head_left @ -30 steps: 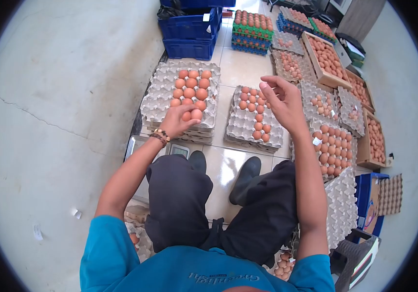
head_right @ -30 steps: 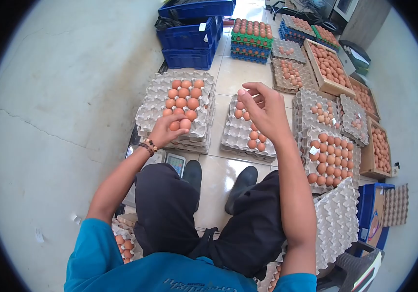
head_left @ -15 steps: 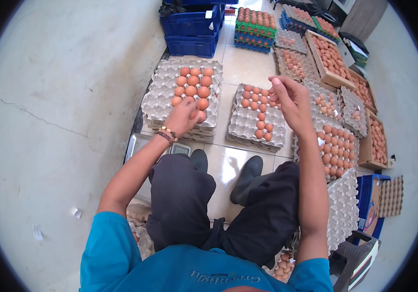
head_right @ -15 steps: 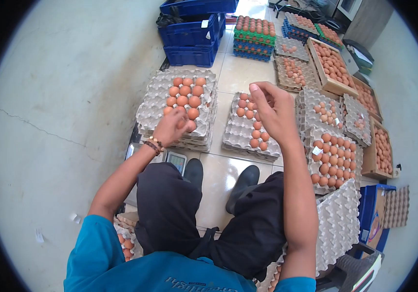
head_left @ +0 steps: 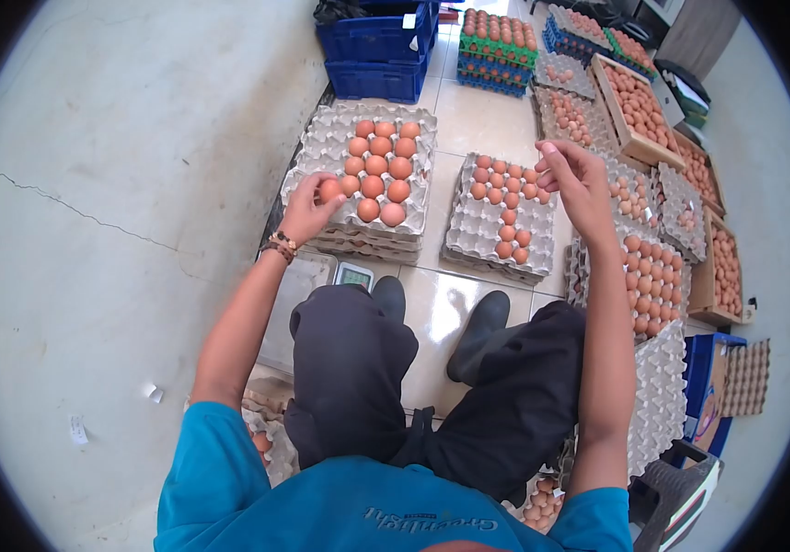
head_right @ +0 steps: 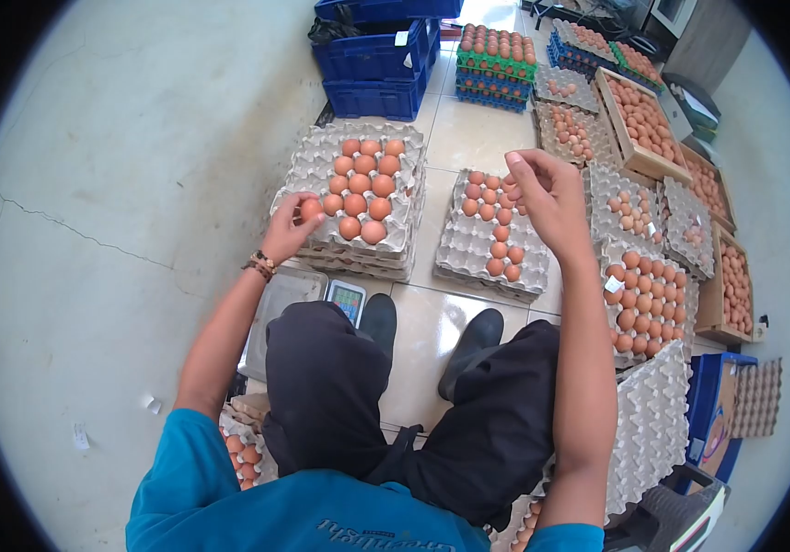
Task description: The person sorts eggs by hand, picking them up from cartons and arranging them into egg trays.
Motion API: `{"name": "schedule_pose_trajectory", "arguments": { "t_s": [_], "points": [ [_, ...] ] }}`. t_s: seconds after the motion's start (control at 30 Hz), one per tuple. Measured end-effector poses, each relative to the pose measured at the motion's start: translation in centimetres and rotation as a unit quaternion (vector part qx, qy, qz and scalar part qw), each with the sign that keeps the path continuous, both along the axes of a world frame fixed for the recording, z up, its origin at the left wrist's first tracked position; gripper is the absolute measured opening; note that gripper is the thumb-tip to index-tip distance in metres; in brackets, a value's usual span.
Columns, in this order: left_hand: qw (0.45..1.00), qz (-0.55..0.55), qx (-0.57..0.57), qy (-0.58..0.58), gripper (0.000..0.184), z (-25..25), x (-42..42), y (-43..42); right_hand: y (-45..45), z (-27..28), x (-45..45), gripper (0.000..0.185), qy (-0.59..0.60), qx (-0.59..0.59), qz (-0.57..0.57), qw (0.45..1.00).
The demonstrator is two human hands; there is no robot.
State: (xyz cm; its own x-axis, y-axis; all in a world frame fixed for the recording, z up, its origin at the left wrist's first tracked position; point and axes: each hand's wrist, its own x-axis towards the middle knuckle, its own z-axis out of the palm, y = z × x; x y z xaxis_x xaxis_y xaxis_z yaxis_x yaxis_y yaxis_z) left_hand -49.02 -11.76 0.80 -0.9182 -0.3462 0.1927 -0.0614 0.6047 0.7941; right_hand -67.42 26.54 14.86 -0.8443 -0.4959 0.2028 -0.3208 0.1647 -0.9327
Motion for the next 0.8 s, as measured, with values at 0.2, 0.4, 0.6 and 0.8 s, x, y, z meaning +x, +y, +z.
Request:
{"name": "schedule_pose_trajectory", "arguments": {
  "t_s": [0.2, 0.4, 0.6, 0.8],
  "points": [
    [0.987, -0.019, -0.159, 0.020, 0.038, -1.0, 1.1, 1.5, 1.0, -0.7, -0.9, 0.030, -0.013, -0.039, -0.015, 0.999],
    [0.960, -0.030, -0.277, 0.033, 0.031, 0.1, 1.2, 3.0, 2.0, -0.9, -1.5, 0.030, -0.015, -0.045, -0.024, 0.999],
    [0.950, -0.100, -0.292, 0.040, 0.027, 0.7, -0.3, 5.3, 2.1, -0.8, -1.4, 0.031, -0.021, -0.060, -0.029, 0.998],
    [0.959, -0.116, -0.246, 0.075, 0.030, 0.6, -1.5, 6.9, 2.5, -0.9, -1.7, 0.033, -0.035, -0.062, -0.040, 0.997]
  ]
}}
